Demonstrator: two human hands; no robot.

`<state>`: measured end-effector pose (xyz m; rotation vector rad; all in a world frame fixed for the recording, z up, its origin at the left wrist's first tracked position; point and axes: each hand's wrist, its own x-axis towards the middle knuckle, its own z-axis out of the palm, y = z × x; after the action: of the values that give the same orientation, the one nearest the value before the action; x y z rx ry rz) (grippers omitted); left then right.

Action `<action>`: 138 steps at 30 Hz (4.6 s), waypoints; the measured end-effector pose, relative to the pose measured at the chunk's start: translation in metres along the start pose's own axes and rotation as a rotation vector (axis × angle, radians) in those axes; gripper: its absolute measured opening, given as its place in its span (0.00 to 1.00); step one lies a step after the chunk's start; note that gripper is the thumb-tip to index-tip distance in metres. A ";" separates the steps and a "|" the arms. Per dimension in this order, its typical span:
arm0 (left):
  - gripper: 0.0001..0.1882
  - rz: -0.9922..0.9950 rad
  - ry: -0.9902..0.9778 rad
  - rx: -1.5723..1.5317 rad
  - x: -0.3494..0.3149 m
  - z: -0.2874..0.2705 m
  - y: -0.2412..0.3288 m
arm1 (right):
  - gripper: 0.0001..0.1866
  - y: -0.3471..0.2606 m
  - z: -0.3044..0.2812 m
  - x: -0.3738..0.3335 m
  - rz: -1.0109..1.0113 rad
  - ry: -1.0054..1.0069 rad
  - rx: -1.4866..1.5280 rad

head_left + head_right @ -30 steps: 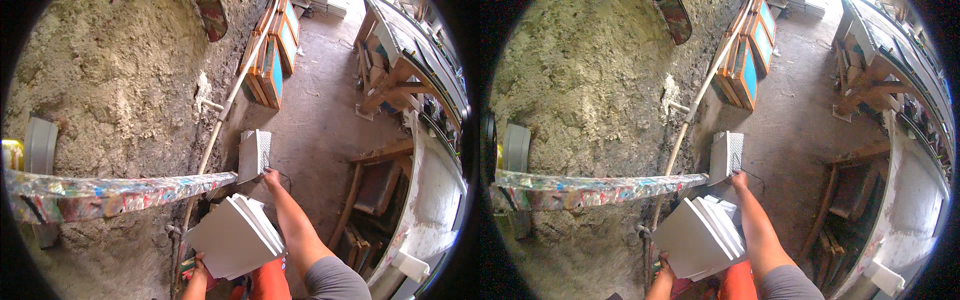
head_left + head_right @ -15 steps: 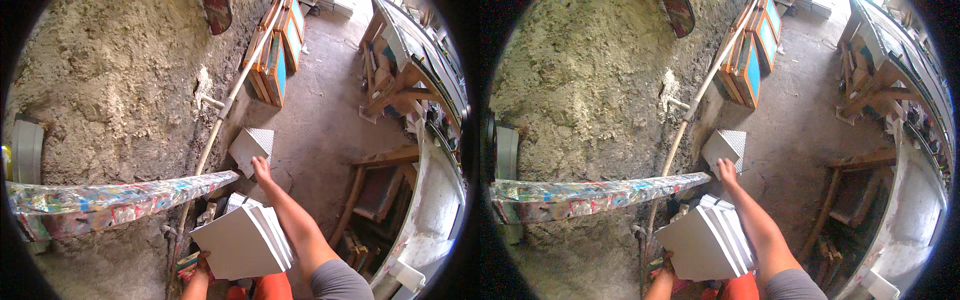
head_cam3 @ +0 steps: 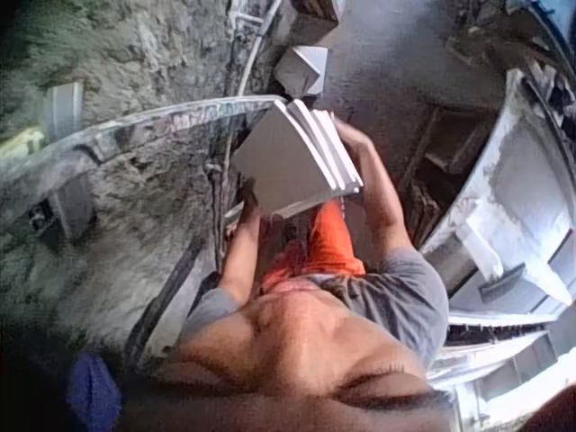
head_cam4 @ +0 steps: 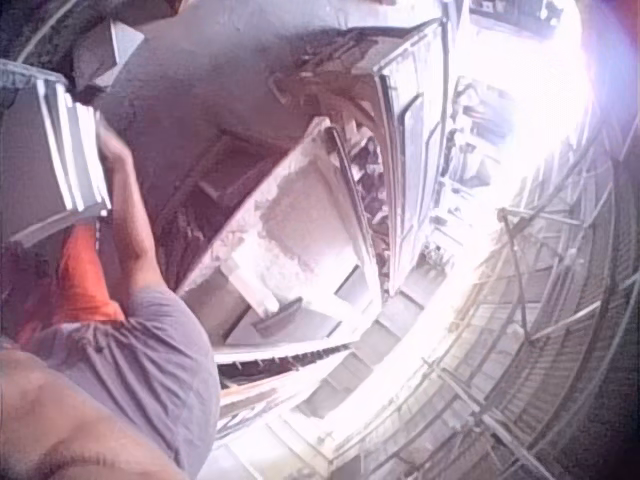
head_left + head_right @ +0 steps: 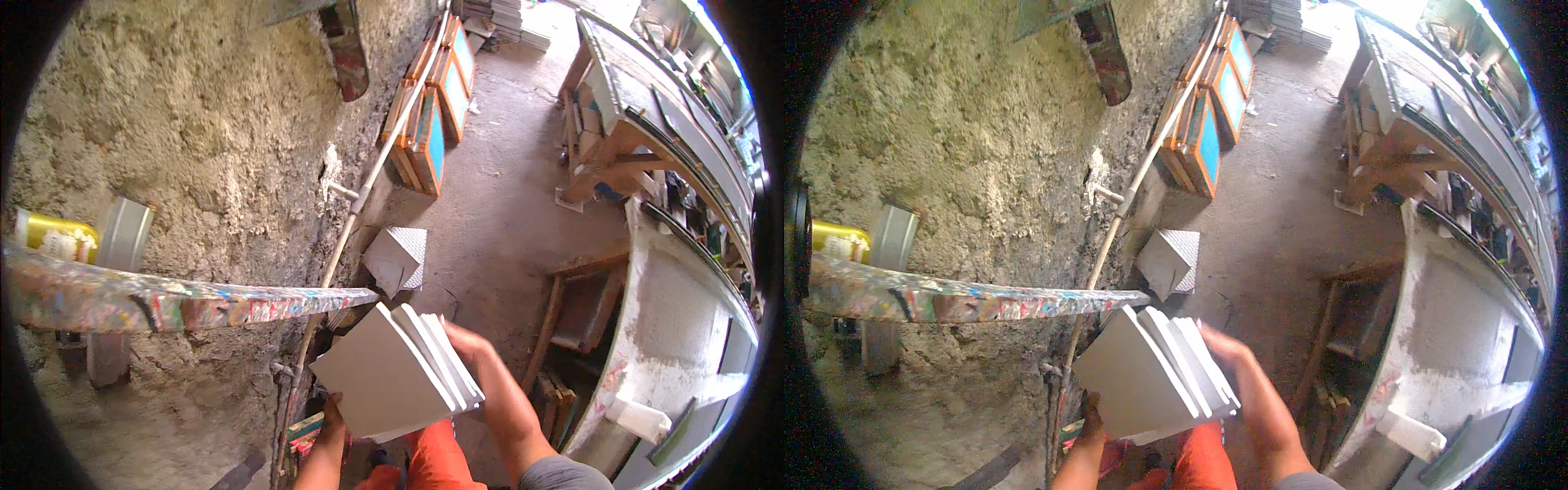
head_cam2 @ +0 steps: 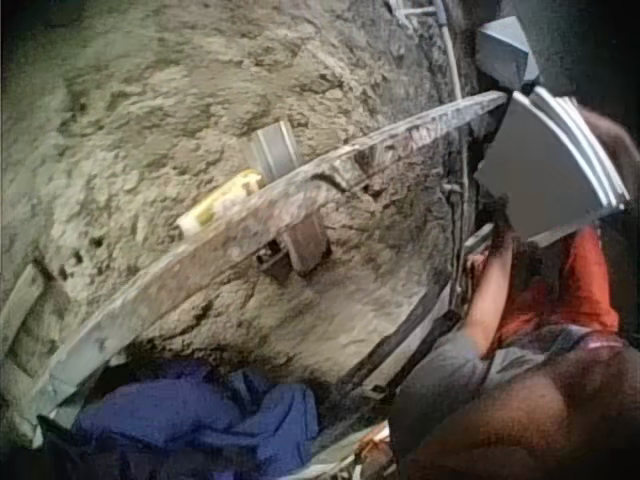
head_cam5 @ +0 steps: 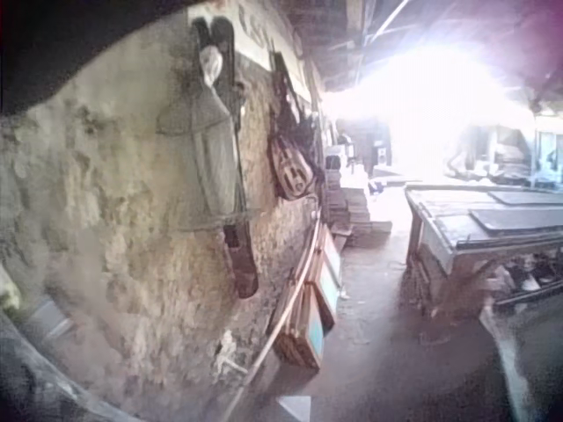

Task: The person carries a stack of white square tiles, places them one by one in a row on a long wooden rack, then picks up another tied stack, unties it, and continues placing tiles in the same row. The tiles are handled by hand and arranged neatly along the rack.

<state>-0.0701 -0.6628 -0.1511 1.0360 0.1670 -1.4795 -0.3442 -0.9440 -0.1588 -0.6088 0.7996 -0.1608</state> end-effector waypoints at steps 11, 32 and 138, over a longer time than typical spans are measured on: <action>0.44 -0.086 0.005 0.500 -0.054 0.085 0.025 | 0.63 0.022 0.031 -0.213 -0.428 0.143 0.047; 0.47 -0.652 -0.864 0.223 -0.367 0.163 -0.110 | 0.34 0.348 0.358 -0.575 -1.173 0.846 0.984; 0.51 -1.384 -1.426 1.052 -1.428 -0.628 -0.563 | 0.17 1.653 1.115 -1.011 0.103 2.691 2.411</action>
<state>-0.4799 0.9103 0.1750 0.1735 -1.2784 -3.3865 -0.3981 1.2718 0.1318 -1.8694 -1.3349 1.1118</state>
